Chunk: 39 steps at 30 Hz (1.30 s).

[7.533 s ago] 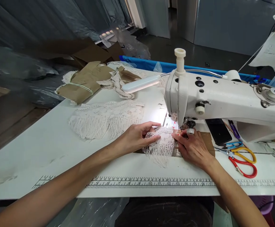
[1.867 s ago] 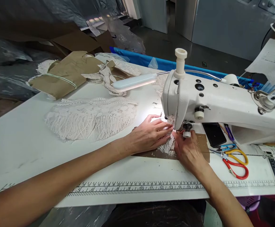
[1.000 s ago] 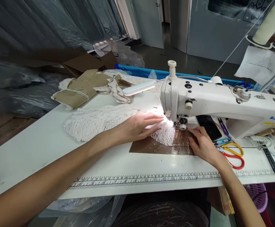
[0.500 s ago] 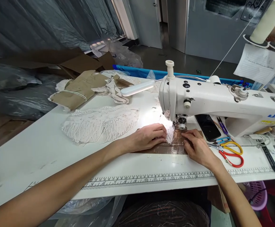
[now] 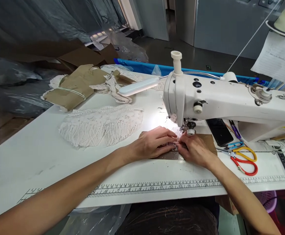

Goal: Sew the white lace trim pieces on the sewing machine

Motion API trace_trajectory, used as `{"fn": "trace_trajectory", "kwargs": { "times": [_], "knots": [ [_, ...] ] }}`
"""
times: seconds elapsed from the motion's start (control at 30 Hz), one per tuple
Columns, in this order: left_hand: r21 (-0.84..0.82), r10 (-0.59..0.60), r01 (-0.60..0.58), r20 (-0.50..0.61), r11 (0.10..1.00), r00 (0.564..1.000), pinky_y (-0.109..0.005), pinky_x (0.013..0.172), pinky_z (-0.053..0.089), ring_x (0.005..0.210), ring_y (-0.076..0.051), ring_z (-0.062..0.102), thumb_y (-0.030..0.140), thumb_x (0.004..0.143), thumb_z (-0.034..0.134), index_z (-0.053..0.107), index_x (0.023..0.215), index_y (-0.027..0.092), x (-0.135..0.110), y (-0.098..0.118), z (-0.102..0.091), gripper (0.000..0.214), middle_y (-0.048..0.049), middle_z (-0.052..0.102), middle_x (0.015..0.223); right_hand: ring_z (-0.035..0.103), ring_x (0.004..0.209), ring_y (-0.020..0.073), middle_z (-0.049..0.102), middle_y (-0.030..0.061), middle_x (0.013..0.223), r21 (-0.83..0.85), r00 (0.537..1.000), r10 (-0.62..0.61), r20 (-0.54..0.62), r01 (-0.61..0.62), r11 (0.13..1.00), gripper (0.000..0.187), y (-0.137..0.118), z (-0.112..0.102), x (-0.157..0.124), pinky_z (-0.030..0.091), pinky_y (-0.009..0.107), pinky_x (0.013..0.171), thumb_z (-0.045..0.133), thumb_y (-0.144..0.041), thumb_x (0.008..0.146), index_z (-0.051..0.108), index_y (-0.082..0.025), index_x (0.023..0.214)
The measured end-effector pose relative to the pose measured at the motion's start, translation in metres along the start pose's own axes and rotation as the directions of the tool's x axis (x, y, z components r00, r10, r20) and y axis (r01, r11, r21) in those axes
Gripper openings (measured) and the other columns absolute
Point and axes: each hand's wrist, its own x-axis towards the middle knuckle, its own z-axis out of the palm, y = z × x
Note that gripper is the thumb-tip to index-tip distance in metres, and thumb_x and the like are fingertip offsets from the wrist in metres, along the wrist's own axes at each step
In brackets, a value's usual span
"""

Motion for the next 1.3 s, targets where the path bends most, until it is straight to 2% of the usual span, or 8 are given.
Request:
{"fn": "trace_trajectory", "kwargs": {
  "times": [0.17, 0.3, 0.57, 0.73, 0.93, 1.03, 1.17, 1.3],
  "knots": [
    [-0.086, -0.031, 0.023, -0.096, 0.996, 0.995, -0.027, 0.066, 0.059, 0.080, -0.015, 0.068, 0.020, 0.099, 0.050, 0.067, 0.089, 0.015, 0.004, 0.002, -0.005, 0.020, -0.0077, 0.073, 0.090, 0.062, 0.083, 0.0194, 0.063, 0.0098, 0.099, -0.048, 0.998, 0.012, -0.067, -0.015, 0.999, 0.019, 0.007, 0.001, -0.010, 0.055, 0.034, 0.077, 0.053, -0.024, 0.095, 0.063, -0.017, 0.110],
    [-0.113, -0.047, 0.030, -0.148, 0.993, 0.988, -0.026, 0.067, 0.060, 0.080, -0.015, 0.069, 0.020, 0.098, 0.051, 0.067, 0.089, 0.015, 0.006, 0.002, -0.007, 0.018, -0.0079, 0.074, 0.091, 0.059, 0.096, 0.0237, 0.060, 0.0112, 0.102, -0.218, 0.997, -0.083, -0.002, 0.080, 0.973, 0.031, 0.004, 0.003, -0.015, 0.054, 0.040, 0.086, 0.052, -0.019, 0.094, 0.065, -0.020, 0.121],
    [-0.069, 0.029, -0.031, -0.030, 0.997, 0.999, -0.030, 0.073, 0.059, 0.077, -0.015, 0.070, 0.021, 0.099, 0.049, 0.069, 0.092, 0.017, 0.003, 0.000, 0.003, 0.021, -0.0059, 0.075, 0.087, 0.056, 0.095, 0.0217, 0.060, 0.0089, 0.099, -0.158, 0.988, -0.157, -0.006, 0.154, 0.975, 0.024, 0.000, 0.000, -0.019, 0.051, 0.037, 0.086, 0.059, -0.017, 0.090, 0.073, -0.022, 0.109],
    [-0.035, 0.101, -0.104, -0.074, 0.994, 0.992, -0.031, 0.071, 0.058, 0.076, -0.015, 0.069, 0.019, 0.100, 0.049, 0.066, 0.093, 0.016, 0.004, -0.001, 0.004, 0.019, -0.0053, 0.075, 0.088, 0.055, 0.095, 0.0205, 0.060, 0.0085, 0.099, -0.131, 0.990, -0.144, 0.004, 0.144, 0.981, 0.024, 0.001, 0.001, -0.020, 0.050, 0.037, 0.088, 0.060, -0.017, 0.090, 0.074, -0.022, 0.108],
    [-0.019, 0.138, -0.138, -0.028, 0.990, 0.990, -0.031, 0.073, 0.056, 0.079, -0.014, 0.069, 0.016, 0.099, 0.050, 0.065, 0.094, 0.017, 0.003, -0.001, 0.002, 0.016, -0.0041, 0.074, 0.092, 0.056, 0.097, 0.0209, 0.062, 0.0079, 0.101, -0.063, 0.992, -0.091, 0.086, 0.096, 0.993, 0.028, -0.003, -0.010, -0.014, 0.049, 0.037, 0.090, 0.062, -0.014, 0.085, 0.075, -0.022, 0.107],
    [0.024, 0.167, -0.166, -0.017, 0.986, 0.986, -0.033, 0.077, 0.056, 0.080, -0.014, 0.067, 0.016, 0.099, 0.050, 0.065, 0.092, 0.017, 0.002, 0.000, 0.000, 0.016, -0.0041, 0.074, 0.094, 0.060, 0.085, 0.0182, 0.065, 0.0069, 0.094, 0.000, 0.982, -0.004, 0.187, 0.004, 1.000, 0.030, 0.000, -0.023, -0.002, 0.050, 0.032, 0.080, 0.059, -0.014, 0.085, 0.073, -0.019, 0.111],
    [0.089, 0.186, -0.186, 0.002, 0.979, 0.982, -0.038, 0.090, 0.055, 0.083, -0.012, 0.067, 0.016, 0.099, 0.049, 0.065, 0.093, 0.018, 0.000, 0.001, 0.000, 0.017, -0.0032, 0.073, 0.099, 0.060, 0.078, 0.0178, 0.065, 0.0085, 0.102, -0.125, 0.967, 0.195, 0.163, -0.176, 0.977, 0.033, 0.009, -0.027, 0.007, 0.049, 0.031, 0.071, 0.056, -0.021, 0.089, 0.070, -0.020, 0.119],
    [0.162, 0.207, -0.207, 0.014, 0.965, 0.978, -0.041, 0.094, 0.054, 0.083, -0.011, 0.067, 0.014, 0.100, 0.046, 0.063, 0.089, 0.018, 0.001, 0.003, 0.000, 0.021, -0.0037, 0.072, 0.096, 0.061, 0.096, 0.0221, 0.060, 0.0085, 0.113, -0.192, 0.975, 0.171, 0.140, -0.143, 0.971, 0.037, 0.016, -0.016, 0.001, 0.051, 0.034, 0.079, 0.058, -0.026, 0.091, 0.067, -0.029, 0.126]
  ]
}}
